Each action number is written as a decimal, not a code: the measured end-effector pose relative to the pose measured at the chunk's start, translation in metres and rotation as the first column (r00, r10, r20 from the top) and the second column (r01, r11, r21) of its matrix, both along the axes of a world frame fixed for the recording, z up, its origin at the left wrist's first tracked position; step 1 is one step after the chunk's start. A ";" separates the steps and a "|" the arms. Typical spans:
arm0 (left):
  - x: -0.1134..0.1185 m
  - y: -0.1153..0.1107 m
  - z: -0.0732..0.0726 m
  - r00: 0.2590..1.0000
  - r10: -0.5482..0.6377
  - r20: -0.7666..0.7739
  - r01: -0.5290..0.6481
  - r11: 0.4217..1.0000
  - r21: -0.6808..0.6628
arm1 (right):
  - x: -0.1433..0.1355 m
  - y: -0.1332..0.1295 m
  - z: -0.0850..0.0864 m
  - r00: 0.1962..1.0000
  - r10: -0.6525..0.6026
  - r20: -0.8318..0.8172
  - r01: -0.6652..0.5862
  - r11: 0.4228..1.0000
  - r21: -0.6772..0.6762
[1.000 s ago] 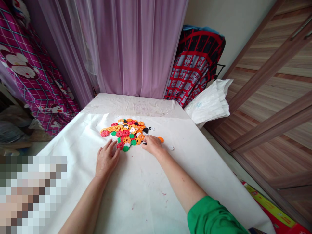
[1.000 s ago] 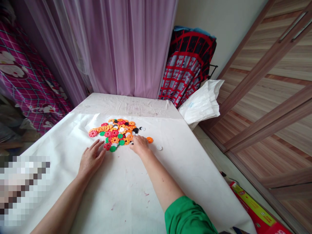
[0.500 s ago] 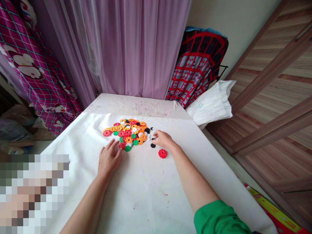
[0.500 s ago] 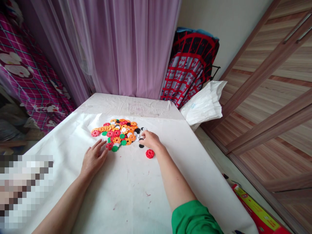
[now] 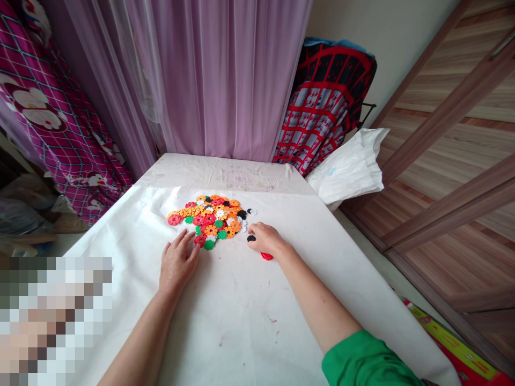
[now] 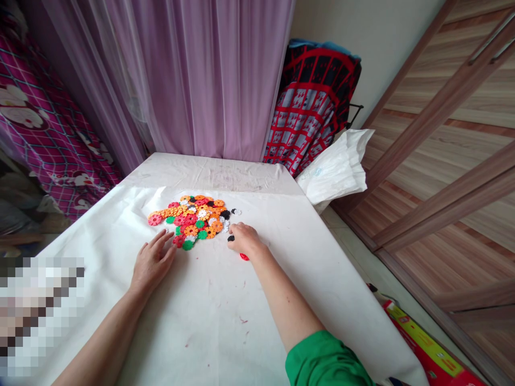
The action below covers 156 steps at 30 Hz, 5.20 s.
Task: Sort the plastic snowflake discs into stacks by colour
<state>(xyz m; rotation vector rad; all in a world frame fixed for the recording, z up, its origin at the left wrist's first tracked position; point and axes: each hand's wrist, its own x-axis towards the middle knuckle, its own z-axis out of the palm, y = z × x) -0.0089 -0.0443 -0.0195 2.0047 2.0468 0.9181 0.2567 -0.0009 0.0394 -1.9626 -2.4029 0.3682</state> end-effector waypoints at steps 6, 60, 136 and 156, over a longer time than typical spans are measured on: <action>0.001 0.000 0.000 1.000 0.004 -0.020 -0.004 1.000 0.026 | -0.008 0.001 0.000 0.997 0.073 0.021 -0.073 0.997 -0.030; -0.003 0.002 -0.004 1.000 -0.012 -0.023 0.013 0.999 0.033 | 0.099 -0.031 -0.015 0.977 -0.132 -0.165 0.139 0.990 0.028; -0.007 0.005 -0.005 0.998 -0.044 -0.055 0.044 0.999 -0.006 | 0.103 -0.055 -0.015 0.939 -0.326 -0.108 0.333 0.941 0.062; -0.005 0.004 -0.003 0.998 -0.036 -0.047 0.035 0.999 -0.031 | 0.086 -0.044 0.007 0.930 -0.357 -0.082 0.364 0.927 0.094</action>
